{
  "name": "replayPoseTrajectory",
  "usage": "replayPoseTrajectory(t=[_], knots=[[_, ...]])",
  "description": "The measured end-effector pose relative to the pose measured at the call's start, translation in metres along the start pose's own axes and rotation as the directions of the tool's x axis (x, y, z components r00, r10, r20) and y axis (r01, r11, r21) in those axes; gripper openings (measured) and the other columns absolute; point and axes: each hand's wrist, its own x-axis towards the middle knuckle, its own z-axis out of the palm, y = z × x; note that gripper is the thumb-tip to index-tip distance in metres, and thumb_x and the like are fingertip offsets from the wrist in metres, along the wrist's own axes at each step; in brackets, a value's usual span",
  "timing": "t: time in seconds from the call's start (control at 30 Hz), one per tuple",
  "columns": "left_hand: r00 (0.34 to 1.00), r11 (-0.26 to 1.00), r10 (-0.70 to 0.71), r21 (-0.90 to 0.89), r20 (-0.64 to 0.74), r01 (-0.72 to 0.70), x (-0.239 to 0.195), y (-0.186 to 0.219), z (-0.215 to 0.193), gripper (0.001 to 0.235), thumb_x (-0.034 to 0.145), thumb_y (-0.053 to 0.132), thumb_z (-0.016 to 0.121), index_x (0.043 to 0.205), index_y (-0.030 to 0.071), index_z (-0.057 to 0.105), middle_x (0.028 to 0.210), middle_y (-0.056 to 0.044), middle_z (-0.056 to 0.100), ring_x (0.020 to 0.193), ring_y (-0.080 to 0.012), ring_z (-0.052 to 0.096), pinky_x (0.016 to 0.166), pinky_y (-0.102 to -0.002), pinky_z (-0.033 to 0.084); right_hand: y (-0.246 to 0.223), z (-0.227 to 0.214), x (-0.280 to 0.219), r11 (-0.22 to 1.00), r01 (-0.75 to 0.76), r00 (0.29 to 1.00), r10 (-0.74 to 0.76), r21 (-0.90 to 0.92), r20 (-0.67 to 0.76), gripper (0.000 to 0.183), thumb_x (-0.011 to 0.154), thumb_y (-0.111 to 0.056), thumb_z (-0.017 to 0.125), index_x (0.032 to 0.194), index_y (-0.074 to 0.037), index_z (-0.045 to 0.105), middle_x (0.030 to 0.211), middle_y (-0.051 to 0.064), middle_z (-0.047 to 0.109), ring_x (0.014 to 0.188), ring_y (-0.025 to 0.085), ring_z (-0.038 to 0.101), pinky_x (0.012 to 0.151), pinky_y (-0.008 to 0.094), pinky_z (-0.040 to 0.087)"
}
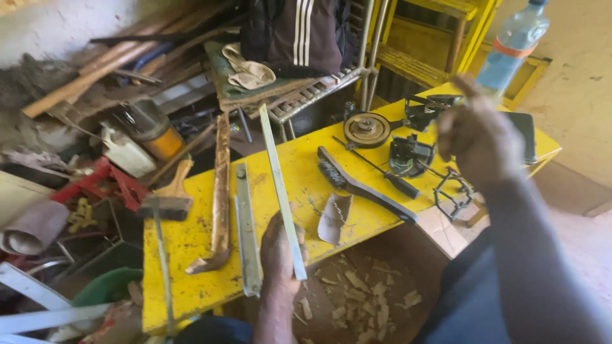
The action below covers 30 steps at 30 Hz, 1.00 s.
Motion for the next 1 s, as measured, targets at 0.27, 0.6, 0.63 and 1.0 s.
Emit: replayPoseTrajectory(t=[0.27, 0.6, 0.63, 1.0], knots=[[0.993, 0.997, -0.057, 0.039, -0.102, 0.061, -0.011, 0.019, -0.001, 0.033, 0.105, 0.031, 0.060, 0.129, 0.019, 0.078, 0.062, -0.002, 0.055, 0.040, -0.0104, 0.042, 0.035, -0.024, 0.032, 0.024, -0.084, 0.058, 0.746, 0.137, 0.789, -0.480, 0.651, 0.384, 0.031, 0.133, -0.047, 0.042, 0.140, -0.034, 0.069, 0.125, -0.016, 0.061, 0.087, -0.001, 0.061, 0.083, 0.024, 0.050], [0.997, 1.000, -0.012, -0.018, -0.080, 0.010, 0.002, 0.003, -0.011, 0.026, 0.100, 0.037, 0.071, 0.090, 0.014, 0.063, 0.064, -0.003, 0.055, 0.042, -0.0150, 0.046, 0.036, -0.030, 0.034, 0.002, 0.054, -0.037, 0.851, -0.244, 0.906, 0.029, 0.465, 0.422, 0.076, 0.106, -0.070, 0.025, 0.149, -0.024, 0.067, 0.072, -0.001, 0.069, 0.051, 0.015, 0.062, 0.045, 0.028, 0.046], [0.998, 1.000, -0.006, 0.013, -0.059, 0.007, 0.000, -0.001, -0.014, 0.028, 0.103, 0.037, 0.068, 0.089, 0.014, 0.064, 0.065, -0.003, 0.057, 0.045, -0.0154, 0.048, 0.040, -0.032, 0.037, 0.008, 0.062, -0.045, 0.993, -0.055, 0.949, 0.086, -0.108, 0.302, 0.068, 0.100, -0.044, 0.051, 0.163, -0.018, 0.049, 0.082, 0.002, 0.072, 0.061, 0.014, 0.062, 0.058, 0.030, 0.049], [1.000, 0.992, 0.014, 0.128, -0.005, -0.013, 0.007, -0.002, -0.009, 0.035, 0.108, 0.035, 0.052, 0.125, 0.010, 0.071, 0.075, -0.005, 0.059, 0.057, -0.0168, 0.053, 0.048, -0.033, 0.046, 0.038, 0.099, -0.069, 0.693, 0.175, 0.958, 0.045, -0.699, 0.284, 0.100, 0.088, -0.033, 0.082, 0.173, -0.014, 0.033, 0.093, -0.003, 0.077, 0.064, 0.017, 0.064, 0.069, 0.035, 0.052]])
